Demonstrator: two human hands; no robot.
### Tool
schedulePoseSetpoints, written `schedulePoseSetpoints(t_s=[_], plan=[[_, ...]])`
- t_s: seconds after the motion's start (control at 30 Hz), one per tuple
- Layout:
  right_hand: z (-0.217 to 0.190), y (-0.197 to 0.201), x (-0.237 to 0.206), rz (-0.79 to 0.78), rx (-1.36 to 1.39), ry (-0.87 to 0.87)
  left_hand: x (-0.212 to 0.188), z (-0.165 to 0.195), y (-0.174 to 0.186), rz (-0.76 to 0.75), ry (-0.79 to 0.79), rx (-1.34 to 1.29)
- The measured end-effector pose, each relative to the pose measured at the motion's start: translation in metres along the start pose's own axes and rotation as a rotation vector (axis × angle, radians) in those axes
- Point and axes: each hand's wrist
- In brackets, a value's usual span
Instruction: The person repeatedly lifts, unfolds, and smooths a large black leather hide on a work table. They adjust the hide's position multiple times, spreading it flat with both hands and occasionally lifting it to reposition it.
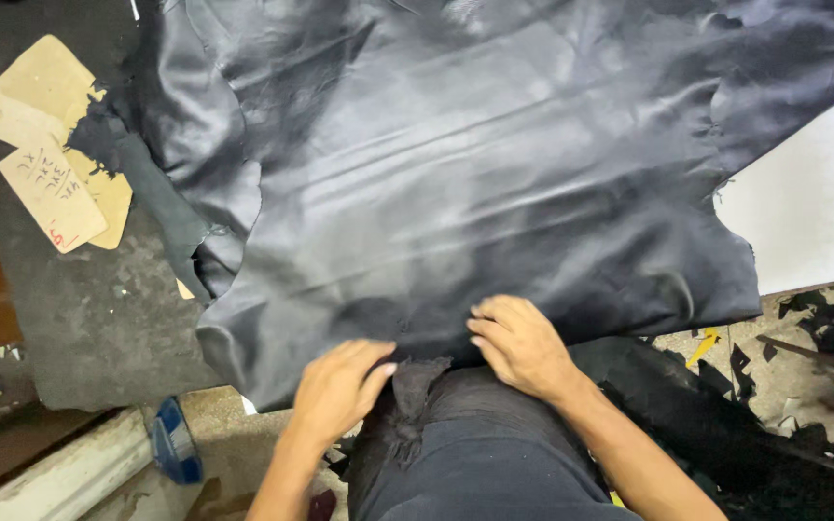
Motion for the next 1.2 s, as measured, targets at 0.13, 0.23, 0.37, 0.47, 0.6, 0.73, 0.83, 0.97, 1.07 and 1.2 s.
schedulePoseSetpoints(t_s=[0.13, 0.23, 0.37, 0.47, 0.6, 0.73, 0.83, 0.97, 1.07, 1.2], plan=[[0.008, -0.011, 0.061, -0.102, -0.14, 0.097, 0.084, 0.029, -0.004, 0.263, -0.462, 0.191], [0.05, 0.008, 0.083, -0.069, -0.298, -0.013, 0.14, 0.033, 0.012, 0.264, -0.404, 0.314], [0.13, 0.075, 0.083, 0.061, -0.455, -0.317, 0.188, 0.006, 0.072, 0.344, -0.297, 0.474], [0.173, 0.122, 0.081, 0.154, -0.511, -0.495, 0.218, -0.015, 0.112, 0.418, -0.21, 0.459], [0.187, 0.145, 0.089, 0.172, -0.487, -0.546, 0.245, -0.025, 0.137, 0.457, -0.159, 0.374], [0.184, 0.147, 0.093, 0.156, -0.477, -0.559, 0.25, -0.025, 0.138, 0.44, -0.146, 0.35], [0.182, 0.149, 0.088, 0.15, -0.477, -0.524, 0.248, -0.024, 0.136, 0.441, -0.13, 0.363], [0.183, 0.151, 0.081, 0.135, -0.435, -0.515, 0.241, -0.005, 0.121, 0.465, -0.008, 0.387], [0.185, 0.15, 0.076, 0.145, -0.409, -0.51, 0.219, 0.02, 0.083, 0.484, 0.04, 0.394], [0.197, 0.151, 0.059, 0.219, -0.357, -0.414, 0.164, 0.048, 0.006, 0.369, -0.003, 0.411]])
Point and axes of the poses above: each hand's wrist, its own x-axis towards the middle knuckle, its own y-axis out of the back of the hand, z = x × y, and after that the axes turned 8 degrees about -z, right-handed
